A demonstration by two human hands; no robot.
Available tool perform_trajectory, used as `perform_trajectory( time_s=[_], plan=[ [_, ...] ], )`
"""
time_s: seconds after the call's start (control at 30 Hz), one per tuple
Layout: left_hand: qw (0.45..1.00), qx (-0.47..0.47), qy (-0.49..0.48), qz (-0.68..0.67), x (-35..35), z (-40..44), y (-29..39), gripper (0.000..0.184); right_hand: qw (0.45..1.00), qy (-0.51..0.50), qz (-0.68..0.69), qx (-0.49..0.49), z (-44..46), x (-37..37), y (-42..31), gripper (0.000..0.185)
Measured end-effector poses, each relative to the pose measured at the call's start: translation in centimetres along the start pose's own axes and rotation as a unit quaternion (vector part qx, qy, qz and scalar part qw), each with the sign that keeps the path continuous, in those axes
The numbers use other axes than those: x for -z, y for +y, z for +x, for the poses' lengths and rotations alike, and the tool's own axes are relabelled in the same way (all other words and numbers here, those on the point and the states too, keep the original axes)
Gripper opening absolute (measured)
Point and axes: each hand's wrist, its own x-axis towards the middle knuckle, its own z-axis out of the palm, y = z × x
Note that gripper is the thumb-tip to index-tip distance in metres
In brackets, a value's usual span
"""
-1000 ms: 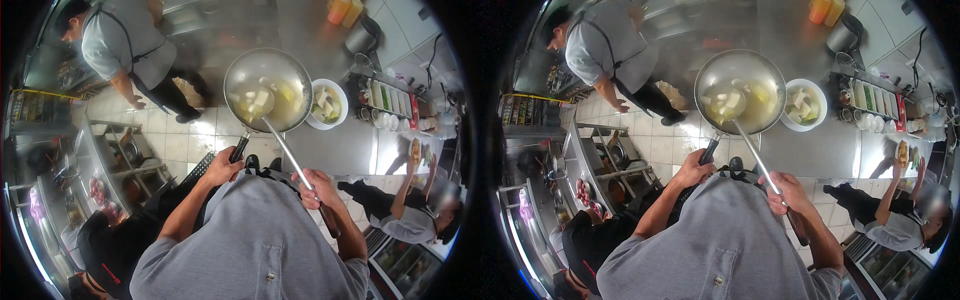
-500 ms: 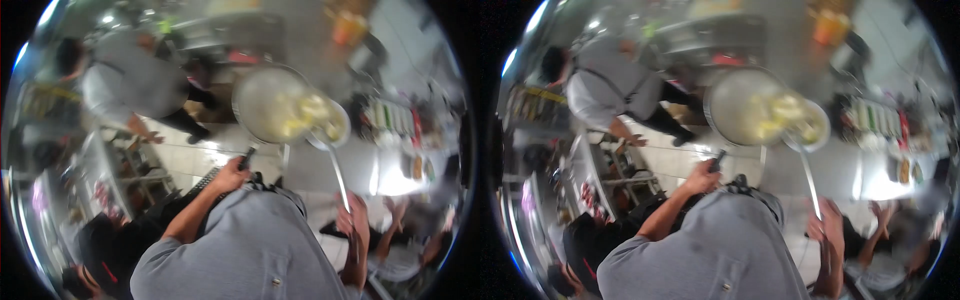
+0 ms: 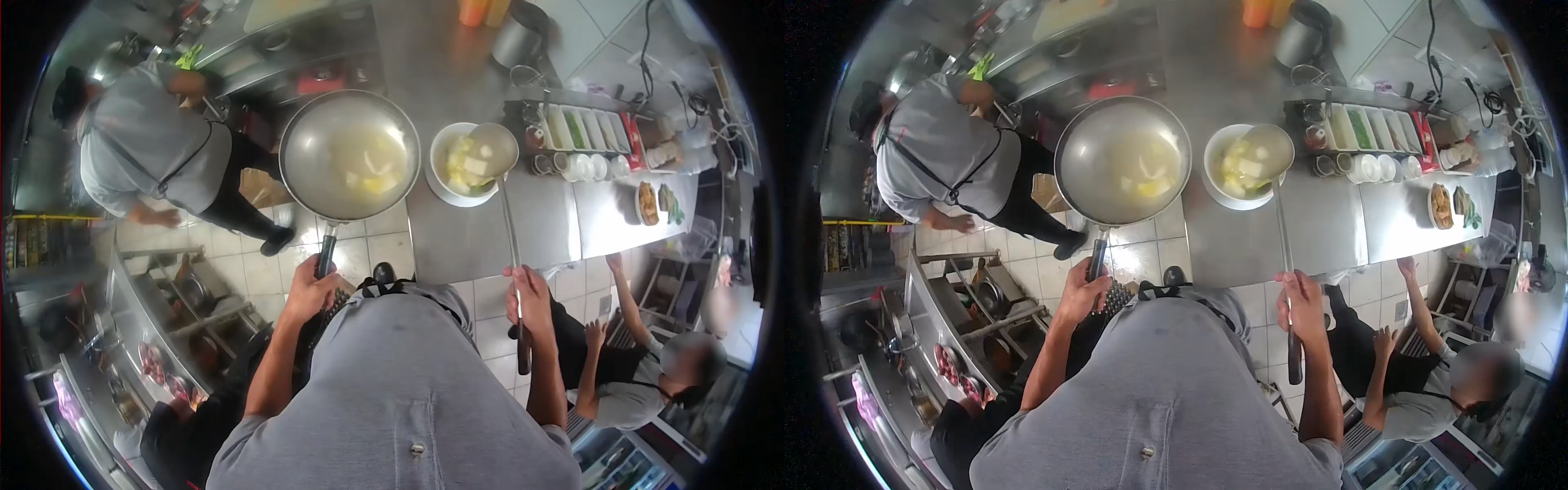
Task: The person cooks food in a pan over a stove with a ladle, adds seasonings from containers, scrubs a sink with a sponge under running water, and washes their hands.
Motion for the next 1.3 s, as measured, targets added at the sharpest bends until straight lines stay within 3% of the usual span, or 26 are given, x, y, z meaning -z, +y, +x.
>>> perform_trajectory(
  time_s=[0.07, 0.2, 0.27, 0.53, 0.73, 0.83, 0.9, 0.93, 1.0, 1.1, 1.3],
  plan=[
    [1.0, -0.005, -0.001, 0.0, -0.1, 0.2, -0.3, 0.016, 0.986, 0.015, -0.139, 0.087, 0.7, 0.4, 1.8, 0.032],
    [1.0, 0.0, -0.005, -0.001, 0.1, 0.2, -0.1, 0.016, 0.95, 0.083, -0.275, 0.124, 1.0, 0.7, 3.1, 0.033],
    [1.0, -0.004, -0.002, 0.008, 0.2, 0.3, 0.1, 0.016, 0.864, 0.143, -0.412, 0.25, 1.1, 0.4, 3.2, 0.031],
    [1.0, -0.004, -0.009, 0.018, 0.6, 0.0, 0.2, 0.015, 0.898, 0.042, -0.357, 0.254, 1.4, -5.0, -2.0, 0.026],
    [0.999, -0.013, 0.013, 0.047, 1.5, -0.4, 0.5, 0.017, 0.849, 0.001, -0.441, 0.291, 4.6, -8.0, -2.0, 0.024],
    [0.999, -0.008, 0.023, 0.043, 1.7, -0.4, 1.0, 0.018, 0.858, -0.074, -0.431, 0.269, 4.5, -7.7, -1.7, 0.027],
    [0.999, -0.004, 0.027, 0.041, 2.0, -0.1, 0.9, 0.018, 0.945, -0.178, -0.268, 0.056, 2.7, -8.7, -2.8, 0.03],
    [0.999, 0.0, 0.027, 0.047, 2.2, 0.0, 0.8, 0.018, 0.944, -0.183, -0.271, 0.055, 2.0, -9.2, -3.1, 0.03],
    [0.998, -0.003, 0.034, 0.055, 2.4, 0.3, 0.7, 0.018, 0.96, -0.236, -0.131, -0.066, 0.9, -10.4, -3.9, 0.035],
    [0.995, 0.004, 0.048, 0.087, 2.6, 0.4, 0.0, 0.021, 0.948, -0.275, -0.024, -0.161, -0.1, -12.1, -4.8, 0.038],
    [0.992, -0.001, 0.015, 0.128, 2.6, -1.1, -0.1, 0.023, 0.916, -0.342, 0.081, -0.191, 0.5, -14.2, -5.2, 0.042]
  ],
)
